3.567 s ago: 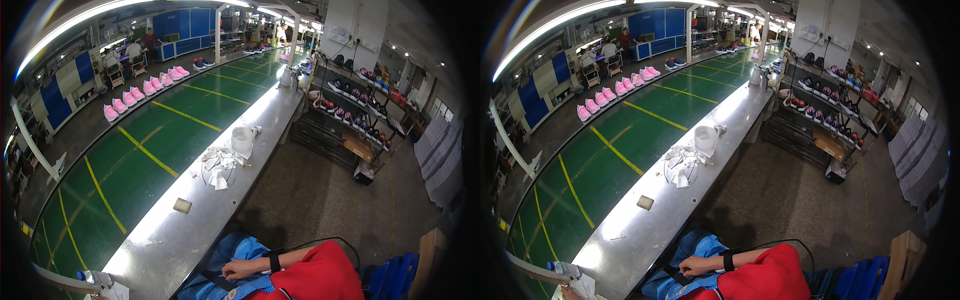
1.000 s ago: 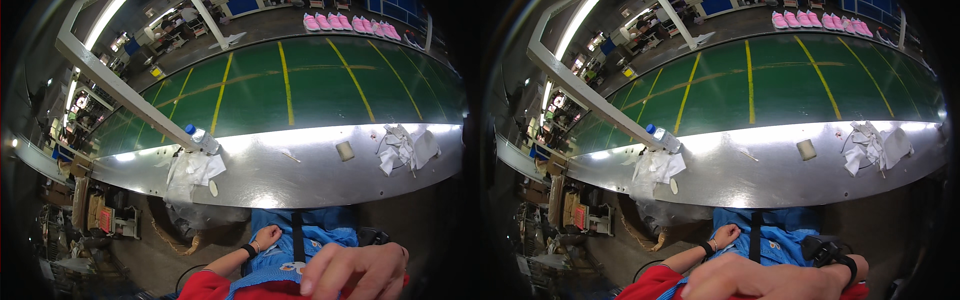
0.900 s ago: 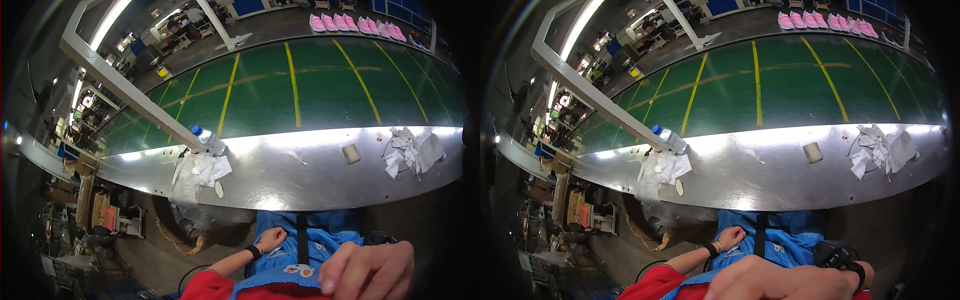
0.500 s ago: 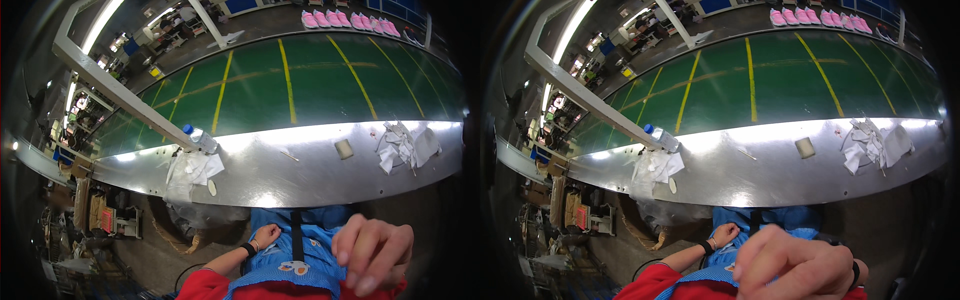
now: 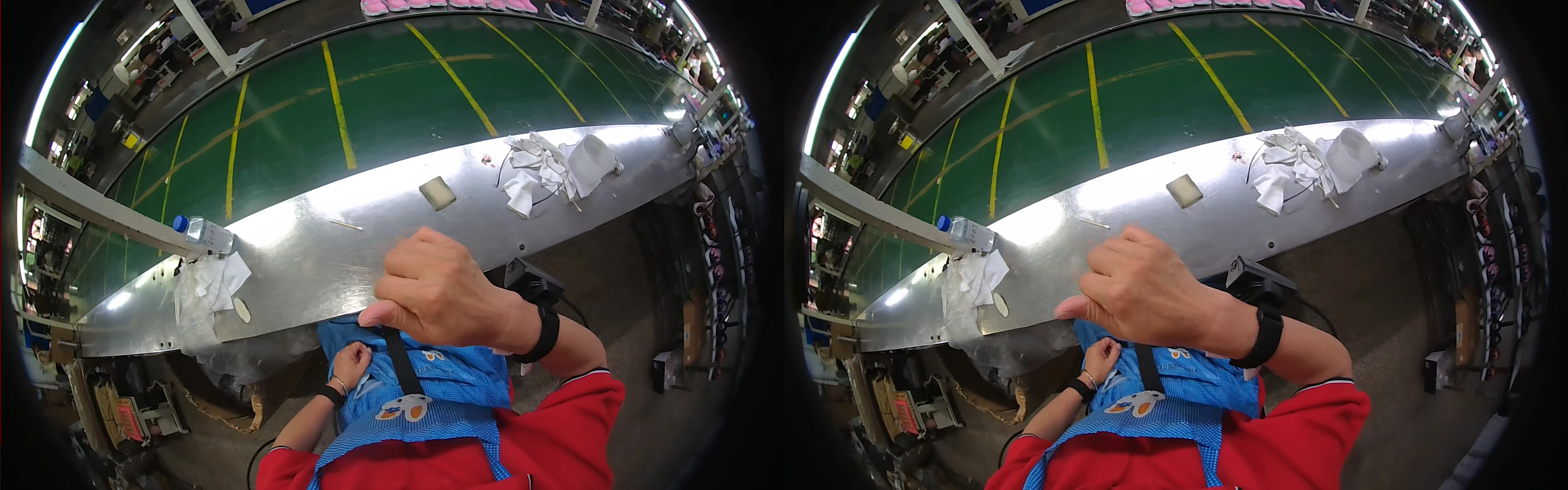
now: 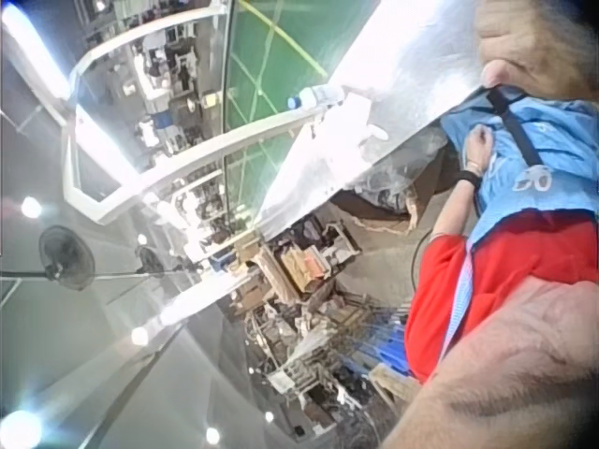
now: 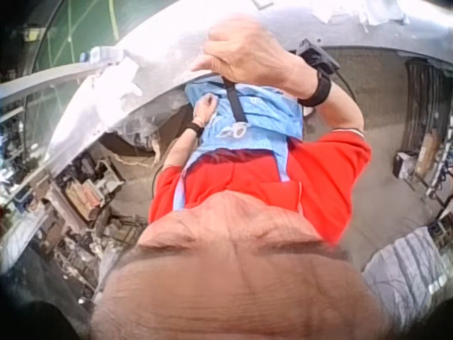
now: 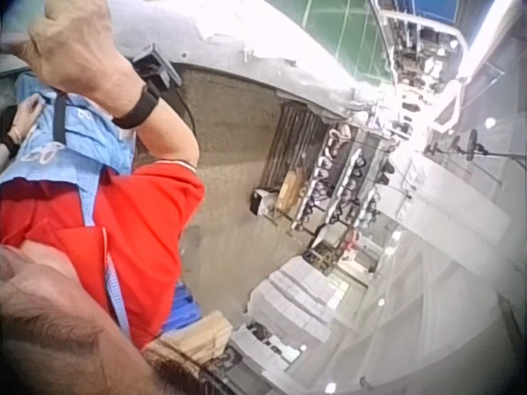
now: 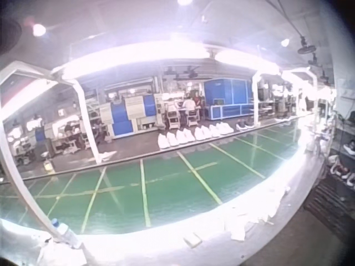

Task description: The person wipes a pair of pink shoes with a cloth, places them on a conveyor belt, and then cleans a pair of glasses with a cloth after moving a chair.

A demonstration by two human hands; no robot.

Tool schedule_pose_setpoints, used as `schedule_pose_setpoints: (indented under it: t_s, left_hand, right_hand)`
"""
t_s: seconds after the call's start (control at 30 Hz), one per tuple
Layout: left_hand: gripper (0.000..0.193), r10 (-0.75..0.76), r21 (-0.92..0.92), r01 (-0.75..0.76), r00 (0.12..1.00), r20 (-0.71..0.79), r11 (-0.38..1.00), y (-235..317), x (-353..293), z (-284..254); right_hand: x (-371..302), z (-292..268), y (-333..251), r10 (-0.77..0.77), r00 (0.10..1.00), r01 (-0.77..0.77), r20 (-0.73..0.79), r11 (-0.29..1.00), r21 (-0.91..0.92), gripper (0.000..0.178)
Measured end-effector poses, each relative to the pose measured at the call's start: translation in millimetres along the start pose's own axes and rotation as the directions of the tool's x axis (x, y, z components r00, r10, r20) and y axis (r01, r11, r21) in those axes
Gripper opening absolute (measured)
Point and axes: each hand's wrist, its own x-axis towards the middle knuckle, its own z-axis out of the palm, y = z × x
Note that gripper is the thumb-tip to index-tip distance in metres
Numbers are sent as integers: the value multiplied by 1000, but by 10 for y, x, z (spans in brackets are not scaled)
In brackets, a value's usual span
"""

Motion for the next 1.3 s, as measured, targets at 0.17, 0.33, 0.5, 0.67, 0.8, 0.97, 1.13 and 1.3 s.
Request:
schedule_pose_setpoints:
  t_s: [0.17, 0.33, 0.5, 0.67, 0.8, 0.97, 1.13, 1.3]
  left_hand:
    - [18, 67, 87, -71, 997, 48, 994, 36, -18, -32]
    - [18, 78, 60, -77, 997, -9, 995, 30, -25, -17]
    - [18, 36, 30, -36, 999, 4, 999, 57, -1, 4]
    - [17, 6, 25, -7, 1000, 13, 1000, 146, 18, -23]
    - [18, -5, 10, 5, 1000, 11, 1000, 152, -12, -36]
    - [17, 60, -8, -60, 998, 2, 998, 128, 7, -46]
    - [17, 42, 55, -41, 999, -8, 998, 130, 33, -37]
    - [18, 91, 10, -90, 995, -43, 996, 98, 7, -14]
  right_hand:
    - [-52, -60, -176, -5, 1000, 5, -9, 1000, -4, 19]
    - [72, -172, -427, -142, 974, 156, -179, 986, 64, 27]
    - [168, -405, -803, -149, 951, 169, -270, 984, 52, 28]
    - [72, -782, -678, -445, 894, 446, -47, 878, 172, 23]
    - [-159, -692, -784, -154, 974, 175, -169, 977, 120, 21]
    - [22, -291, -718, -488, 638, 486, -596, 855, -179, 6]
    - [257, -107, -790, -161, 627, 332, -762, 940, 75, 10]
    - [144, -277, -753, -344, 757, 392, -556, 919, -35, 15]
